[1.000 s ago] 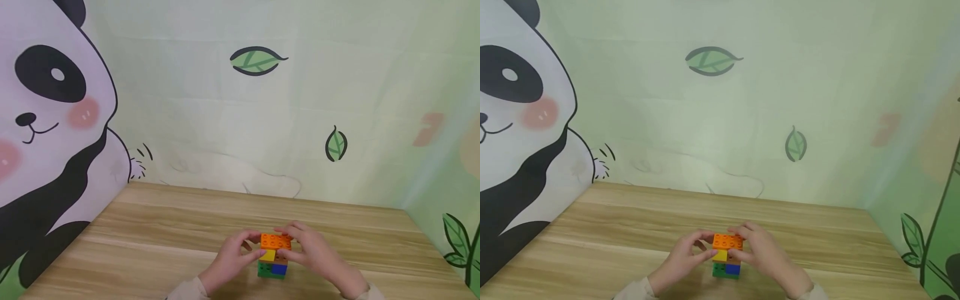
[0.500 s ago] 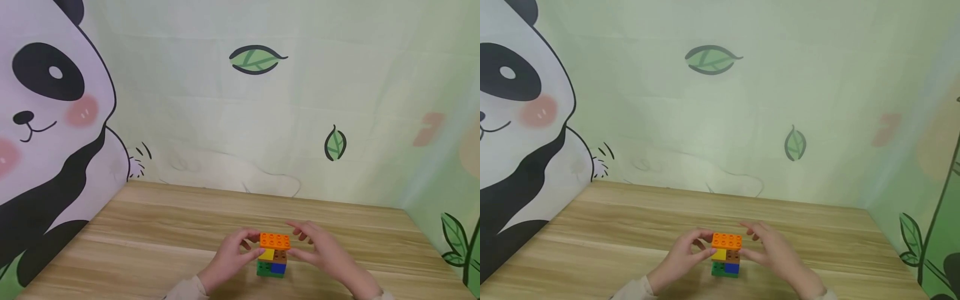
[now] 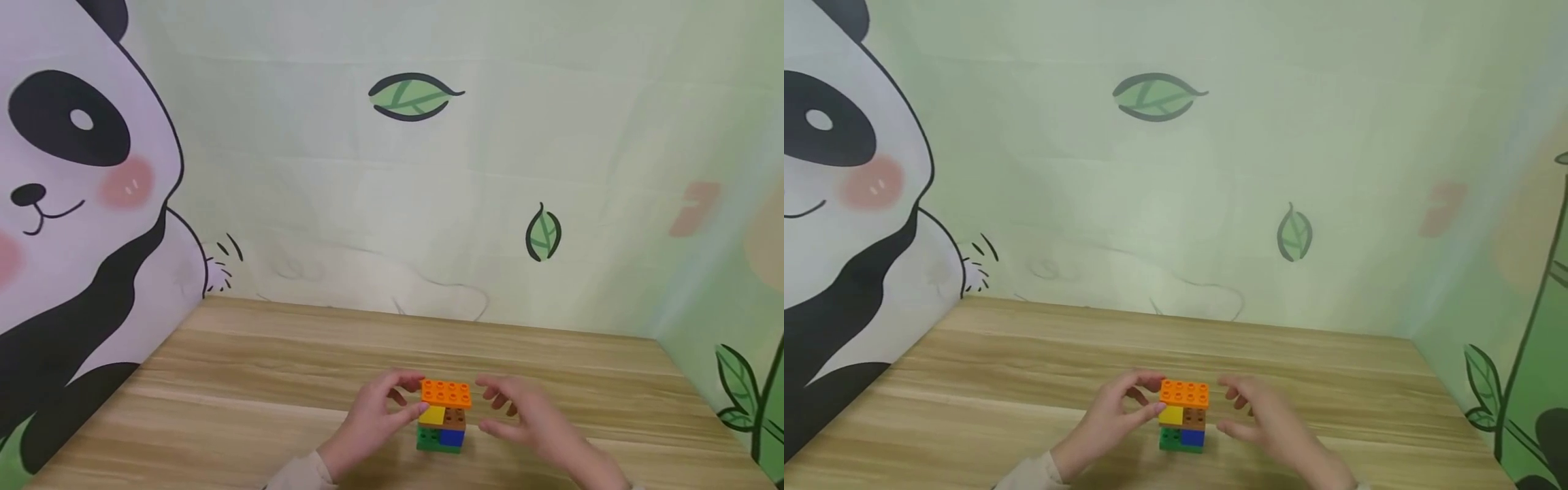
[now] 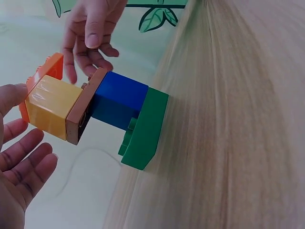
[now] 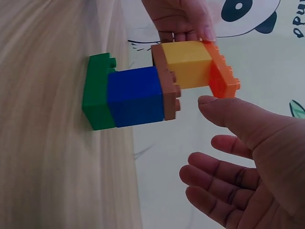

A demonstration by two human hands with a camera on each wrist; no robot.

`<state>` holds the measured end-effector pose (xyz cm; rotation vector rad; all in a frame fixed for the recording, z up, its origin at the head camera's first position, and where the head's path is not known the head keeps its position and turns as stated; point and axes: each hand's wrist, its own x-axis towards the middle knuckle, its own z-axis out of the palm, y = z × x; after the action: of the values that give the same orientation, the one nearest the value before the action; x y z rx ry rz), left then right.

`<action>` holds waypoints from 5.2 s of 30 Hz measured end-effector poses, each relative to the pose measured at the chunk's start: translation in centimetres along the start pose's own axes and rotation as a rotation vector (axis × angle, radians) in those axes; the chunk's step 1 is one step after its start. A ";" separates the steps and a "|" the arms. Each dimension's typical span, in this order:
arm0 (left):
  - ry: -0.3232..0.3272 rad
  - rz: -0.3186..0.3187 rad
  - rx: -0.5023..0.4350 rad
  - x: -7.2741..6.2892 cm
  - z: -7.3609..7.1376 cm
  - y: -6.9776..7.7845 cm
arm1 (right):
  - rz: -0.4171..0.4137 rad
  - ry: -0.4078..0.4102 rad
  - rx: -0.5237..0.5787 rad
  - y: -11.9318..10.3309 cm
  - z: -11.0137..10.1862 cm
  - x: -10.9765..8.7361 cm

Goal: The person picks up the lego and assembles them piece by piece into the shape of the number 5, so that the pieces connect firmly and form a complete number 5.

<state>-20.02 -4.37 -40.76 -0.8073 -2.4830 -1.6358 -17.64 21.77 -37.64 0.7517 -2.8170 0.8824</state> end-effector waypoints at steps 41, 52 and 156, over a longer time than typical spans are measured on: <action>0.006 -0.005 0.018 0.0 0.2 0.0 | 0.053 -0.116 0.371 2.5 5.0 -0.2; 0.019 0.007 0.018 0.0 0.3 -0.1 | 0.088 -0.091 0.419 2.4 5.9 -0.4; 0.044 -0.254 -0.182 2.9 0.7 -3.2 | 0.179 -0.171 0.498 1.7 6.2 -0.5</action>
<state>-23.85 -3.57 -42.81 -0.4786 -2.5197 -1.9608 -17.65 19.73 -43.70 0.6514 -2.8681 1.6627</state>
